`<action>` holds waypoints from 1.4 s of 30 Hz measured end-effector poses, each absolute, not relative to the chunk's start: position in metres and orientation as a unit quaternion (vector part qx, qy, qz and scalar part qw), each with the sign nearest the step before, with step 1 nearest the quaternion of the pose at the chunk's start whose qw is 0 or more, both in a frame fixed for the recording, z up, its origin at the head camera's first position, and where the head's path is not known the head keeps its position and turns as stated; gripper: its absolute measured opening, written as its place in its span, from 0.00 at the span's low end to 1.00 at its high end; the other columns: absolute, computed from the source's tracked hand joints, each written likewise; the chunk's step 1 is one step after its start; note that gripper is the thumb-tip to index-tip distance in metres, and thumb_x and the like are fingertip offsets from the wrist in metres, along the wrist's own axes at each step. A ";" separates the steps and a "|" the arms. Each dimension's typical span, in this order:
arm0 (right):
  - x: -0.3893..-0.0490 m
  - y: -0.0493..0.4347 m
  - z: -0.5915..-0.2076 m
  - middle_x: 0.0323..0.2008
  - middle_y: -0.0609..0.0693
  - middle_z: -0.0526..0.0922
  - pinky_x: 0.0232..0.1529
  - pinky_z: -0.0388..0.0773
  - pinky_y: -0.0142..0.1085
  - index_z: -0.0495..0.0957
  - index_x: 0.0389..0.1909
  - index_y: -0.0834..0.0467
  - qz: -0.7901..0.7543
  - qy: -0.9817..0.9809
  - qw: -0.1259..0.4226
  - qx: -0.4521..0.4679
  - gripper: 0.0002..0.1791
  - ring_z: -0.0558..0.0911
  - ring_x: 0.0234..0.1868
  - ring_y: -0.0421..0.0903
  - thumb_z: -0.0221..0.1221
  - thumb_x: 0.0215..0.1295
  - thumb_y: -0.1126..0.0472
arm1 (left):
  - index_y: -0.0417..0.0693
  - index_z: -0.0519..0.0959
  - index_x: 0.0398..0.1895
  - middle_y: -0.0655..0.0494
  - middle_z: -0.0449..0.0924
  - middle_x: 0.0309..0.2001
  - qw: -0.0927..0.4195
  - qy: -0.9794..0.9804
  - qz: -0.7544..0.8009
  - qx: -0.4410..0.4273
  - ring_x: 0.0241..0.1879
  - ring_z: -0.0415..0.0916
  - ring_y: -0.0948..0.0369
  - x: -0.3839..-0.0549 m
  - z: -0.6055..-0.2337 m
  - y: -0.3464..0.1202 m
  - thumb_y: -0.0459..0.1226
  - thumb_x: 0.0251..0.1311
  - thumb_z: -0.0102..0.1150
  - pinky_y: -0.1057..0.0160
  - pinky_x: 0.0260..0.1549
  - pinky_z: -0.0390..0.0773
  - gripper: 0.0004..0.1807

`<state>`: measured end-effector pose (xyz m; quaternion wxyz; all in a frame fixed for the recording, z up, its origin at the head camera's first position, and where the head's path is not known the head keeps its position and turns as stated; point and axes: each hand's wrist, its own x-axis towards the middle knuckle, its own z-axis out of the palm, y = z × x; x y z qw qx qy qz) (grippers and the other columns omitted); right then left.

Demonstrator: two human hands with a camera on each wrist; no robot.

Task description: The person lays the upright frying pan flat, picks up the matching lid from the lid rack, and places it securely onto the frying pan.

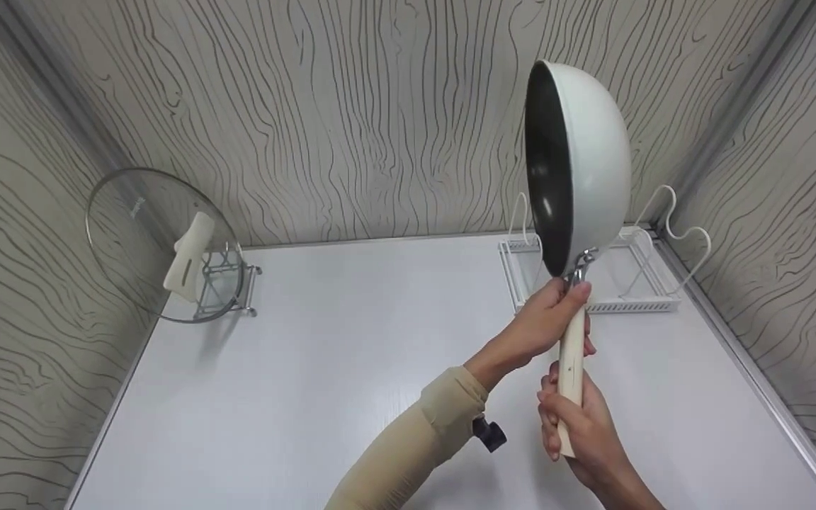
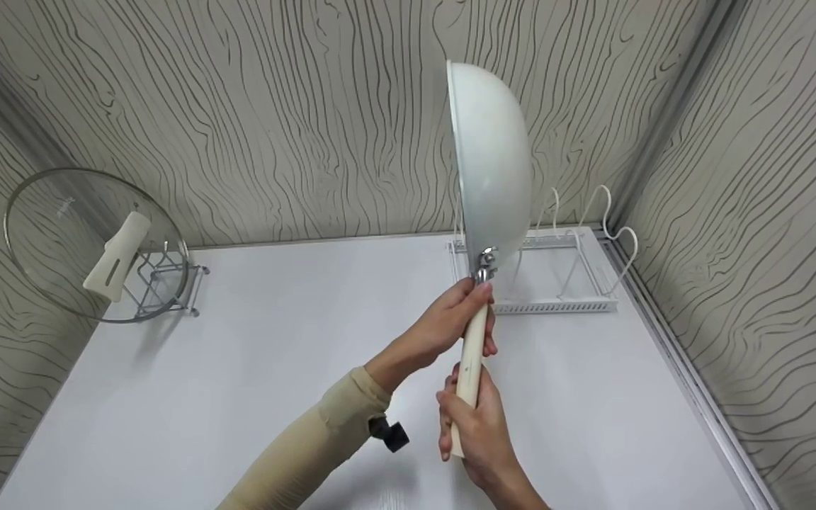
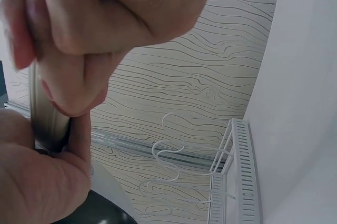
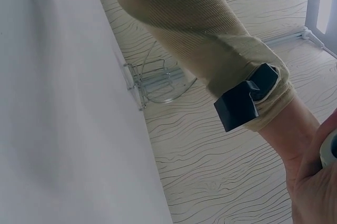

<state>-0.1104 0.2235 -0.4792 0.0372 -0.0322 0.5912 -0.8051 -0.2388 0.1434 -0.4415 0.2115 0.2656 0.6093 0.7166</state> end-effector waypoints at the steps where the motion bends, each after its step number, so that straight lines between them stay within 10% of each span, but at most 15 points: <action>1: -0.110 0.223 -0.479 0.27 0.46 0.67 0.08 0.70 0.27 0.53 0.51 0.67 -0.806 0.590 0.037 -0.032 0.14 0.73 0.11 0.34 0.48 0.75 0.74 | 0.48 0.68 0.48 0.57 0.78 0.25 0.212 0.608 0.718 0.264 0.20 0.84 0.62 -0.239 -0.441 0.143 0.52 0.81 0.43 0.66 0.21 0.82 0.16; 42: -0.110 0.223 -0.484 0.23 0.44 0.68 0.07 0.70 0.28 0.52 0.51 0.68 -0.817 0.572 0.023 -0.073 0.14 0.74 0.11 0.34 0.47 0.74 0.76 | 0.49 0.67 0.45 0.58 0.78 0.24 0.205 0.597 0.724 0.277 0.19 0.83 0.64 -0.238 -0.439 0.141 0.50 0.82 0.43 0.66 0.20 0.82 0.14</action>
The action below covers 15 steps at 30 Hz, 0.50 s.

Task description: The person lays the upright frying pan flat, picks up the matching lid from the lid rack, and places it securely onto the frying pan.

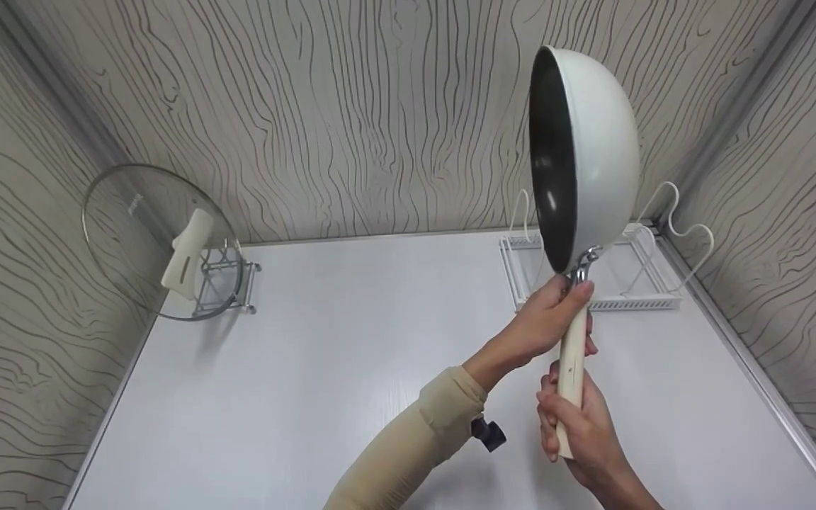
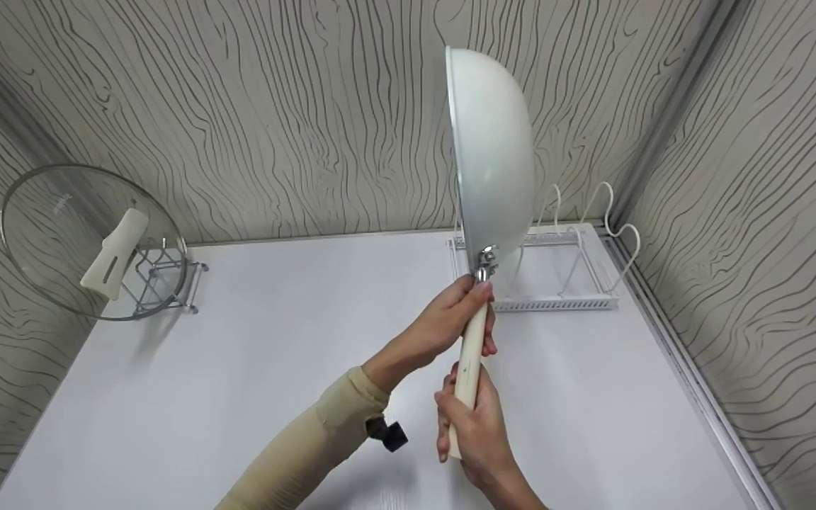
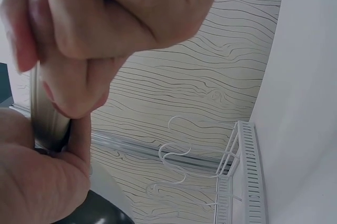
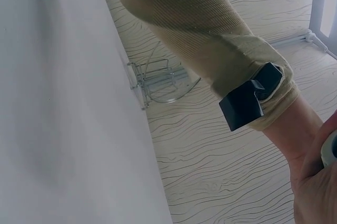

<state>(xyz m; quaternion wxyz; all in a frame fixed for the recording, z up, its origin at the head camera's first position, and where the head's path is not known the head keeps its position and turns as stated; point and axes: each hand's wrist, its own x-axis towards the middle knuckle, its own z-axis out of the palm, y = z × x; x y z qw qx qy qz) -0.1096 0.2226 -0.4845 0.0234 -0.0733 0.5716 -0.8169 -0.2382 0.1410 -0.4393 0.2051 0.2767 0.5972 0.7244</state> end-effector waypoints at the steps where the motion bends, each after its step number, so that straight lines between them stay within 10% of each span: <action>1: -0.109 0.222 -0.484 0.23 0.44 0.68 0.07 0.70 0.28 0.52 0.50 0.68 -0.817 0.571 0.022 -0.075 0.13 0.74 0.11 0.34 0.47 0.74 0.76 | 0.50 0.67 0.45 0.58 0.78 0.24 0.204 0.599 0.723 0.277 0.19 0.83 0.64 -0.238 -0.439 0.141 0.50 0.82 0.43 0.66 0.20 0.82 0.14; 15: -0.108 0.221 -0.482 0.23 0.45 0.68 0.05 0.67 0.32 0.53 0.49 0.69 -0.821 0.563 0.017 -0.094 0.12 0.74 0.10 0.35 0.47 0.74 0.77 | 0.47 0.67 0.46 0.59 0.78 0.25 0.195 0.607 0.712 0.295 0.20 0.84 0.65 -0.235 -0.434 0.137 0.50 0.82 0.43 0.66 0.21 0.82 0.16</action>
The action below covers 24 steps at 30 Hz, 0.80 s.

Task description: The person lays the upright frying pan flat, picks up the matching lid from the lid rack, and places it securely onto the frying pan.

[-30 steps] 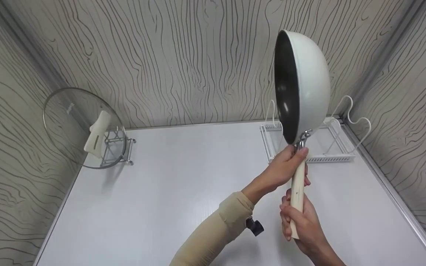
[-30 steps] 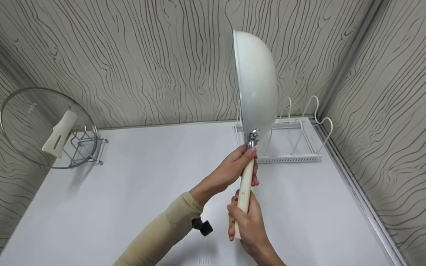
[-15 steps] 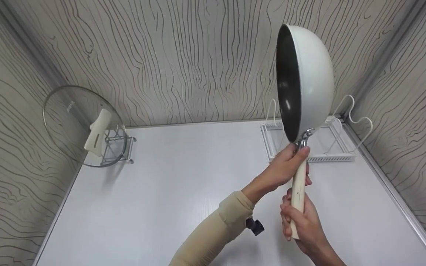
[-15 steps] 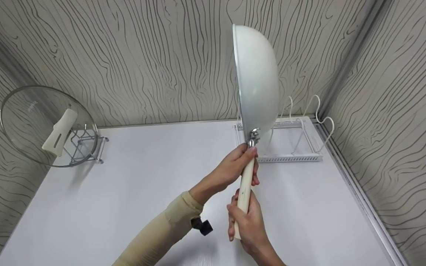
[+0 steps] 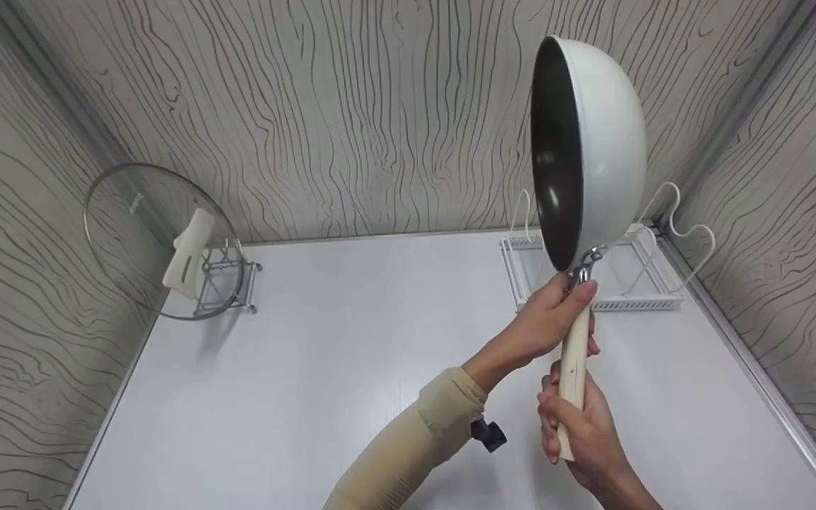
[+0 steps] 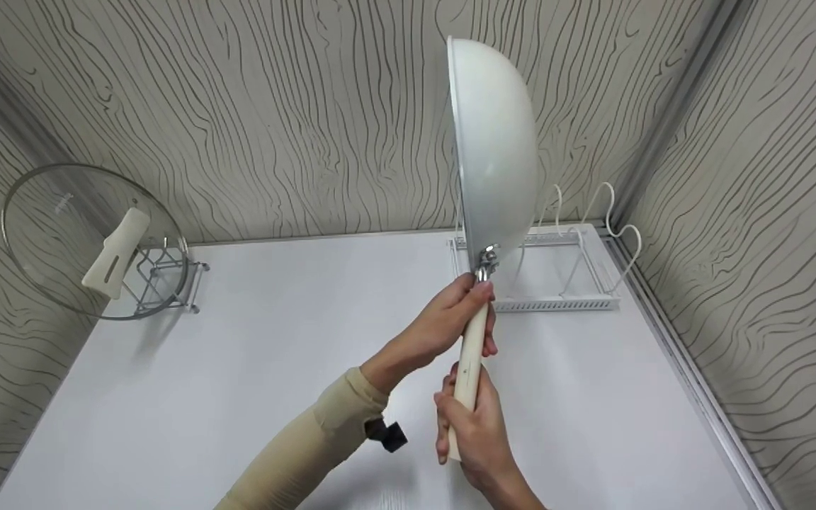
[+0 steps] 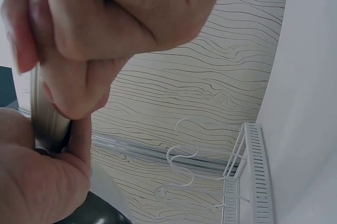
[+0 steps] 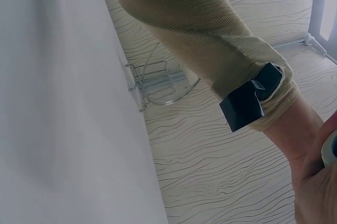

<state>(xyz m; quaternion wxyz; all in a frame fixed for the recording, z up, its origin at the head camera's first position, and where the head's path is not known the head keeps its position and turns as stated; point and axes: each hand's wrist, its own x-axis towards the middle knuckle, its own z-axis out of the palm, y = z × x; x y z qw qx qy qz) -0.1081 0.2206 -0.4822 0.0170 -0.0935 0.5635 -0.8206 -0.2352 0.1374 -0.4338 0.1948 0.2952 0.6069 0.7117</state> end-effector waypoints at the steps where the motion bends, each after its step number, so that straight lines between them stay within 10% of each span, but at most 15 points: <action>1: -0.108 0.221 -0.482 0.23 0.45 0.68 0.05 0.68 0.32 0.53 0.49 0.68 -0.822 0.562 0.019 -0.096 0.12 0.74 0.11 0.35 0.47 0.74 0.77 | 0.47 0.67 0.46 0.59 0.78 0.25 0.194 0.608 0.711 0.297 0.20 0.84 0.65 -0.235 -0.433 0.137 0.50 0.82 0.43 0.66 0.21 0.82 0.16; 24: -0.108 0.216 -0.484 0.23 0.44 0.69 0.03 0.64 0.36 0.53 0.49 0.69 -0.828 0.549 0.027 -0.110 0.11 0.74 0.11 0.34 0.45 0.74 0.78 | 0.41 0.67 0.51 0.59 0.77 0.25 0.195 0.599 0.721 0.287 0.20 0.84 0.65 -0.236 -0.438 0.130 0.51 0.82 0.42 0.68 0.21 0.81 0.19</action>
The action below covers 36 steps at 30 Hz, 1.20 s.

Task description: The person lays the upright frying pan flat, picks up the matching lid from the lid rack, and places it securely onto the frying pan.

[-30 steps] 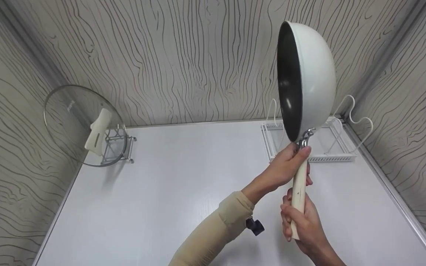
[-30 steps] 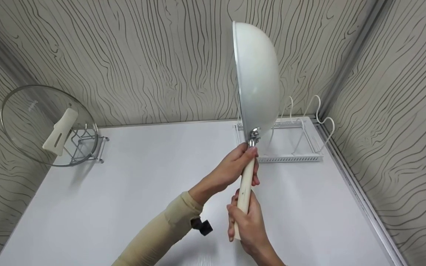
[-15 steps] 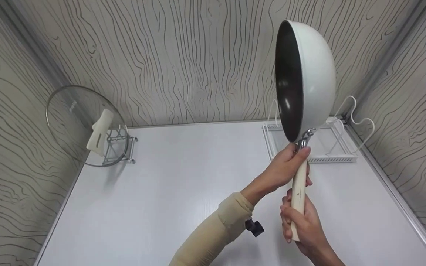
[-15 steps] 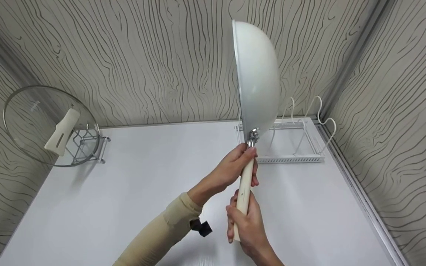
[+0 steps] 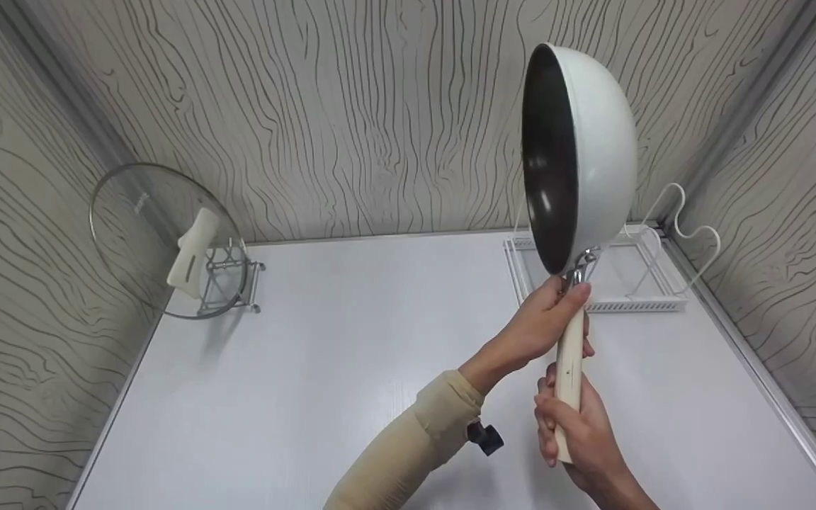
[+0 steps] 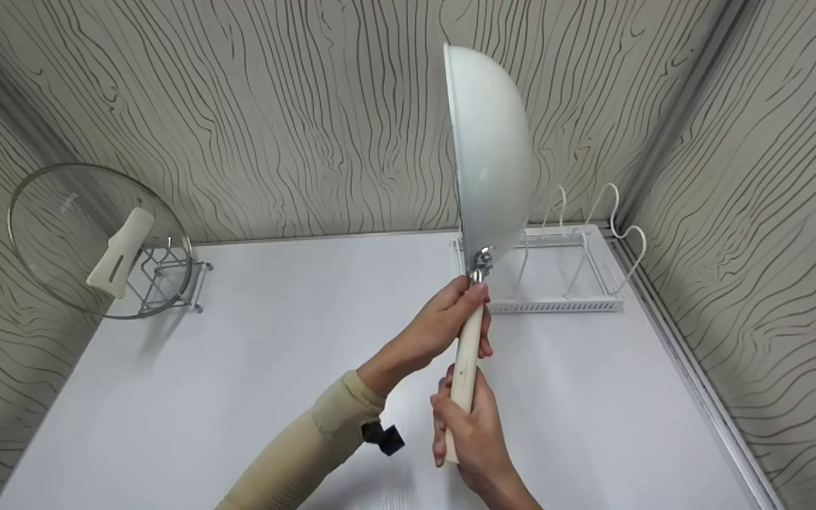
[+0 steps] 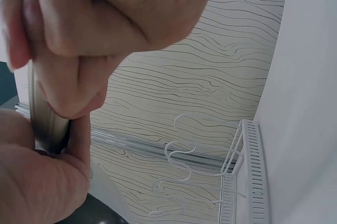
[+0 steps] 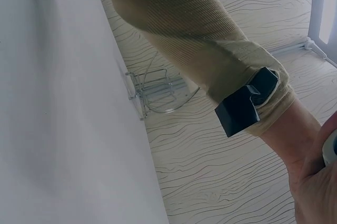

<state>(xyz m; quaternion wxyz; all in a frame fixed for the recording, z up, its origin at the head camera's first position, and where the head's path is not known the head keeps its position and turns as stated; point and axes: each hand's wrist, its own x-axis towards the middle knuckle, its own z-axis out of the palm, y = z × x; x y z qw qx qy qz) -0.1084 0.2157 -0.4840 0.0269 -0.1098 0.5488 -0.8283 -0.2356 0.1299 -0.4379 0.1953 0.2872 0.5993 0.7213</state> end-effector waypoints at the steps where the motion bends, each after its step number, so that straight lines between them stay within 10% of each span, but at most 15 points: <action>1: -0.108 0.215 -0.484 0.24 0.44 0.69 0.04 0.65 0.35 0.53 0.49 0.69 -0.828 0.549 0.028 -0.110 0.11 0.75 0.11 0.34 0.45 0.74 0.78 | 0.42 0.67 0.51 0.59 0.77 0.25 0.195 0.600 0.721 0.287 0.20 0.84 0.65 -0.236 -0.438 0.129 0.51 0.82 0.42 0.68 0.21 0.81 0.19; 36: -0.108 0.209 -0.483 0.22 0.43 0.69 0.10 0.72 0.28 0.56 0.49 0.64 -0.828 0.548 0.085 -0.088 0.11 0.74 0.12 0.34 0.49 0.76 0.72 | 0.49 0.67 0.48 0.57 0.78 0.25 0.188 0.594 0.742 0.249 0.20 0.84 0.63 -0.235 -0.448 0.117 0.49 0.80 0.47 0.66 0.23 0.83 0.13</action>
